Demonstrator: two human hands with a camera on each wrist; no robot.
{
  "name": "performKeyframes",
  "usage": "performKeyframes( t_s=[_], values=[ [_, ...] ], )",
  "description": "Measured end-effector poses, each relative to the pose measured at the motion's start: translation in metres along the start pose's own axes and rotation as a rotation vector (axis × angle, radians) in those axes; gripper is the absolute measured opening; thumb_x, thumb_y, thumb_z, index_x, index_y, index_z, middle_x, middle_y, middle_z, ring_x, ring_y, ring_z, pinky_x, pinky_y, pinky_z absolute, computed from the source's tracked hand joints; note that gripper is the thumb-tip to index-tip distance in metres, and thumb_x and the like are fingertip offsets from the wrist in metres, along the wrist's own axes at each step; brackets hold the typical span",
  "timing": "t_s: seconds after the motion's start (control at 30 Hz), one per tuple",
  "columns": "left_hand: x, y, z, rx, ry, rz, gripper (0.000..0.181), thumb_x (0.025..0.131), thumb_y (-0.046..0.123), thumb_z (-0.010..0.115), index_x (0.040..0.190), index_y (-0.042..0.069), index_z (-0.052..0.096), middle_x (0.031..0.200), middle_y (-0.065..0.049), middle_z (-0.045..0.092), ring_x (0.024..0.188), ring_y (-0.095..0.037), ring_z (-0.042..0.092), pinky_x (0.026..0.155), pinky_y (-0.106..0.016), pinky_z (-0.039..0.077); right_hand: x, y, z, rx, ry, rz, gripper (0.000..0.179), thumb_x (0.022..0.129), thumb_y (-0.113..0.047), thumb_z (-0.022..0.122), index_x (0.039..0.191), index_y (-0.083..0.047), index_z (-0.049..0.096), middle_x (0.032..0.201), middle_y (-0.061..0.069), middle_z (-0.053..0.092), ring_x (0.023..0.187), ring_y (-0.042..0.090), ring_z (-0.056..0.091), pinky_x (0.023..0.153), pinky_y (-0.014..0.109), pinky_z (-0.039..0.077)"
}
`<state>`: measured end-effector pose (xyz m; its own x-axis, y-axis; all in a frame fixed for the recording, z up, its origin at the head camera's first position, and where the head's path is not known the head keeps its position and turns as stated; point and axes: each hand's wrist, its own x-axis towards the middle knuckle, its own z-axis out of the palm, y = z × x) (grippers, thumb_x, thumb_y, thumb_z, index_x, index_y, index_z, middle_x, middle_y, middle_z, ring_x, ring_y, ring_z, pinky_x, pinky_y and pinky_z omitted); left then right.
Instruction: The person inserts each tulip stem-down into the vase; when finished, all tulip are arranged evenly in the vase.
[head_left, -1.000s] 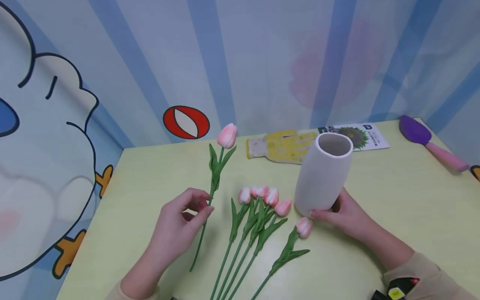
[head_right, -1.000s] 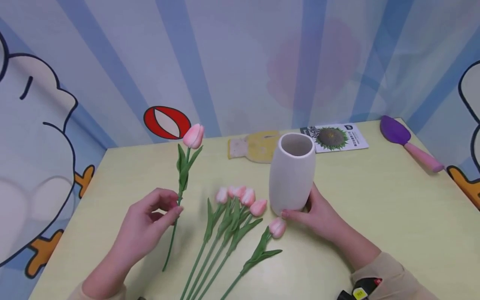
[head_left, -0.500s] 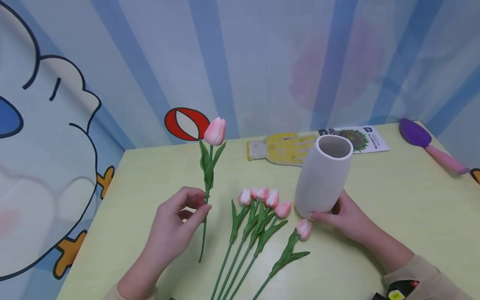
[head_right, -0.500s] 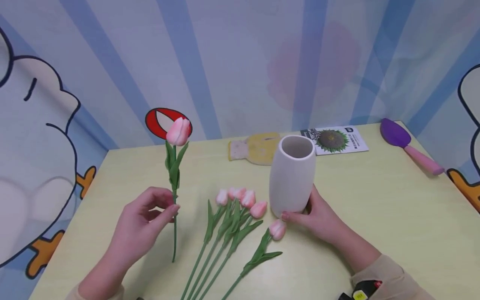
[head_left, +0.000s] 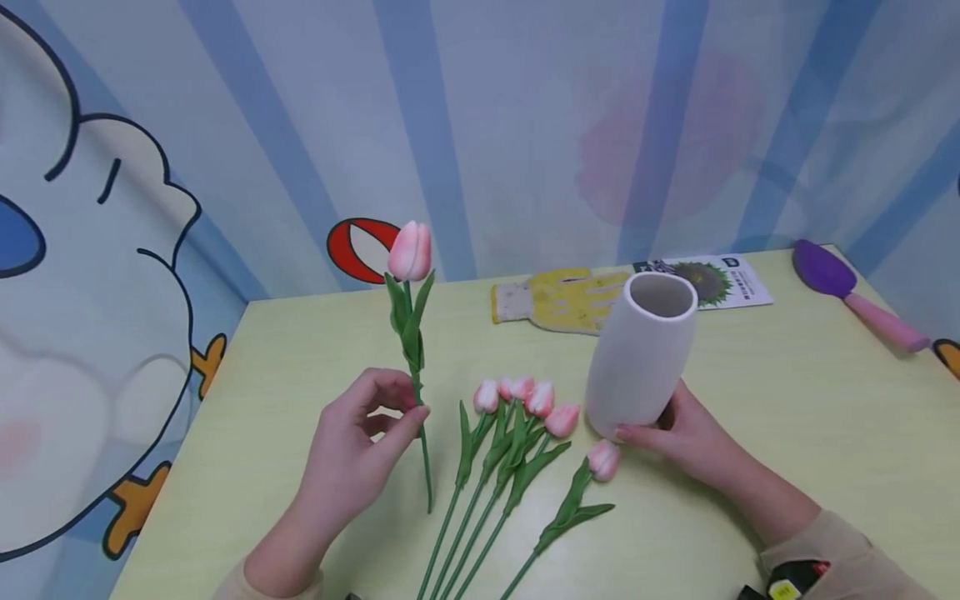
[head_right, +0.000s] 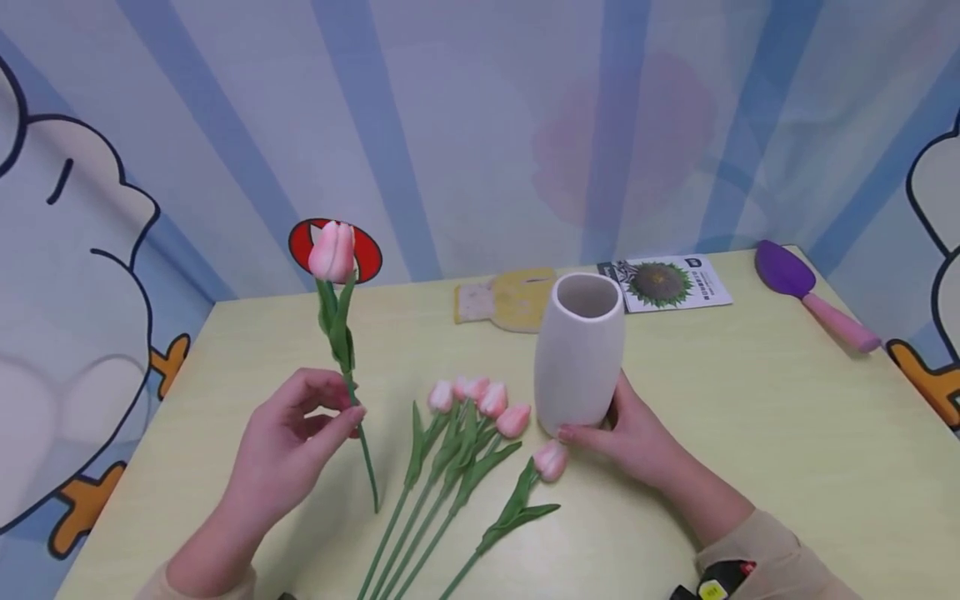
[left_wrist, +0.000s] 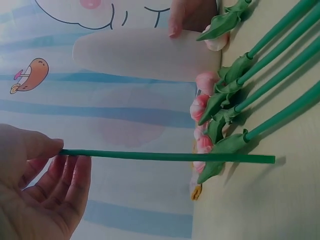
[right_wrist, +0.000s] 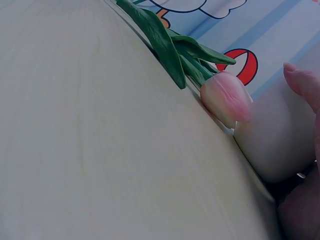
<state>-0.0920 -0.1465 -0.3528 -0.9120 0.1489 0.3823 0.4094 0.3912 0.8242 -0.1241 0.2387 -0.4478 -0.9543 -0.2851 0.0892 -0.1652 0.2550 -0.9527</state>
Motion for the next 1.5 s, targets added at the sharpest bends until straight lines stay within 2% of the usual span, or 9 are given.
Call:
performKeyframes(
  t_s=[0.23,0.5,0.73,0.87,1.03,1.37,1.5],
  values=[
    [0.007,0.005,0.004,-0.071,0.006,0.038,0.026,0.088,-0.007,0.076,0.109,0.003,0.064,0.093,-0.011,0.069,0.081,-0.014,0.069,0.067,-0.031,0.063,0.001,0.0,0.001,-0.006,0.006,0.006,0.087,0.086,-0.011,0.083,0.155,-0.012,0.03,0.15,0.014,0.048,0.129,0.007,0.053,0.105,0.012,0.04],
    [0.02,0.016,0.014,-0.139,0.0,0.078,0.026,0.089,-0.006,0.075,0.11,0.003,0.063,0.097,-0.009,0.069,0.085,-0.017,0.069,0.071,-0.032,0.064,0.001,0.002,0.0,-0.01,0.017,0.013,0.088,0.085,-0.012,0.084,0.155,-0.012,0.031,0.15,0.013,0.05,0.132,0.017,0.053,0.105,0.013,0.04],
    [0.026,0.019,0.018,-0.221,-0.005,0.039,0.027,0.088,-0.011,0.073,0.11,-0.001,0.062,0.096,-0.018,0.066,0.084,-0.016,0.069,0.069,-0.032,0.064,0.001,-0.001,0.004,0.013,0.022,0.011,0.087,0.085,-0.012,0.084,0.154,-0.01,0.032,0.148,0.015,0.052,0.133,0.032,0.053,0.105,0.014,0.041],
    [0.029,0.02,0.02,-0.254,-0.004,0.037,0.026,0.089,-0.011,0.073,0.11,-0.001,0.062,0.097,-0.014,0.066,0.084,-0.016,0.068,0.07,-0.033,0.064,0.0,-0.002,0.003,0.01,0.02,0.024,0.089,0.084,-0.014,0.085,0.155,-0.012,0.031,0.148,0.014,0.052,0.135,0.035,0.051,0.105,0.014,0.04],
    [0.034,0.026,0.027,-0.296,-0.017,0.077,0.028,0.088,-0.014,0.071,0.111,-0.001,0.062,0.099,-0.008,0.066,0.085,-0.014,0.068,0.071,-0.032,0.064,0.0,0.0,-0.002,-0.004,0.019,0.019,0.091,0.084,-0.015,0.086,0.156,-0.015,0.03,0.15,0.011,0.05,0.137,0.034,0.049,0.106,0.014,0.039],
    [0.044,0.04,0.043,-0.306,-0.04,0.169,0.028,0.088,-0.016,0.07,0.11,-0.002,0.061,0.102,-0.013,0.065,0.087,-0.012,0.066,0.07,-0.031,0.064,-0.001,-0.002,-0.001,-0.003,0.017,0.029,0.089,0.086,-0.015,0.084,0.156,-0.014,0.03,0.151,0.013,0.049,0.138,0.036,0.049,0.107,0.018,0.039],
    [0.047,0.046,0.05,-0.315,-0.052,0.216,0.027,0.088,-0.015,0.07,0.109,-0.002,0.061,0.1,-0.016,0.064,0.086,-0.015,0.067,0.07,-0.031,0.064,-0.001,-0.002,-0.001,-0.007,0.023,0.018,0.088,0.086,-0.015,0.085,0.156,-0.014,0.031,0.15,0.013,0.05,0.137,0.035,0.05,0.108,0.019,0.039]
  ],
)
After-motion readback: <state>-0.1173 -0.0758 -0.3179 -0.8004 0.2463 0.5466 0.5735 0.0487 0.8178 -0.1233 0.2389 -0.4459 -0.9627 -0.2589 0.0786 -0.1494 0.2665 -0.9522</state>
